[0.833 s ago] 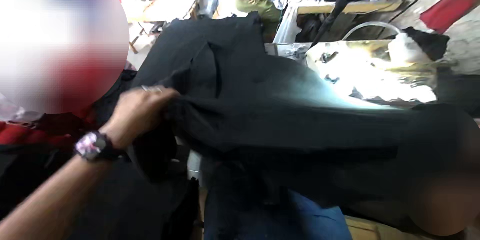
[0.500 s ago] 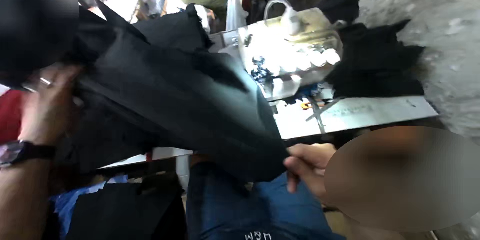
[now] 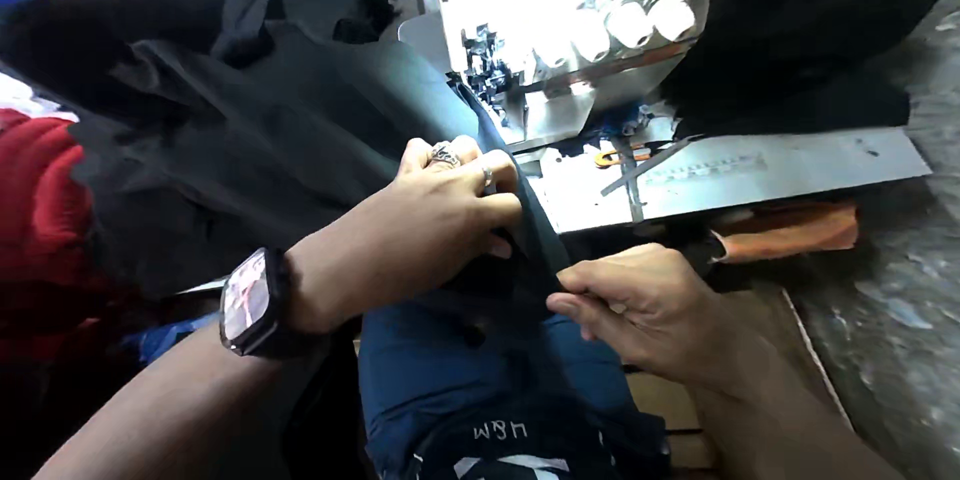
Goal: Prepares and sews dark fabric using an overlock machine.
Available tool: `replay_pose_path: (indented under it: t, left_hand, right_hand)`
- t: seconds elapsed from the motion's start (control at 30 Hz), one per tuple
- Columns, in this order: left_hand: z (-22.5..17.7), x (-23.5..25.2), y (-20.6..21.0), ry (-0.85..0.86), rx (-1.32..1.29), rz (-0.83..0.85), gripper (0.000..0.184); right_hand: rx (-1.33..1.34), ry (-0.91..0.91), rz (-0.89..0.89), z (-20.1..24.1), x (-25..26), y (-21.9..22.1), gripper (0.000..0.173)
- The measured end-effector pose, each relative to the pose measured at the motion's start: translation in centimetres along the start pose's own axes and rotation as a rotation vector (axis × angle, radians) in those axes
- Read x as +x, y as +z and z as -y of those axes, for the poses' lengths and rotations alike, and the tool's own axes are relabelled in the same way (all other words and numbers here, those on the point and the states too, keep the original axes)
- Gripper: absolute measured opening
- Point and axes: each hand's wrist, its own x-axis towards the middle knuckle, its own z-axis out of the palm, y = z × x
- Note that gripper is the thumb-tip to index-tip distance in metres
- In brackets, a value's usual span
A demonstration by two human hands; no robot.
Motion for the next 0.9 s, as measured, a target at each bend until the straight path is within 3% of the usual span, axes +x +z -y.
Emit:
replay_pose_path:
  t: [0.1, 0.4, 0.67, 0.77, 0.9]
  left_hand:
    - [0.0, 0.7, -0.7, 0.057, -0.072, 0.005, 0.017]
    - [-1.1, 1.1, -1.6, 0.154, -0.113, -0.053, 0.018]
    - [-1.4, 1.9, -0.9, 0.247, 0.047, -0.036, 0.025]
    - [-1.5, 0.1, -1.7, 0.178, 0.019, -0.025, 0.023]
    - [-3.7, -2.6, -1.5, -0.047, -0.013, 0.198, 0.014]
  right_hand:
    - [-0.044, 0.017, -0.036, -0.2, -0.5, -0.1, 0.038]
    - [-0.18, 0.034, -0.033, 0.7, -1.0, 1.2, 0.028]
    - [-0.293, -0.045, -0.014, 1.5, -0.8, 1.2, 0.03]
    - [-0.334, -0.059, -0.002, 2.2, -0.4, 1.1, 0.028]
    - [-0.395, -0.026, 0.04, 3.5, 0.6, 2.0, 0.025]
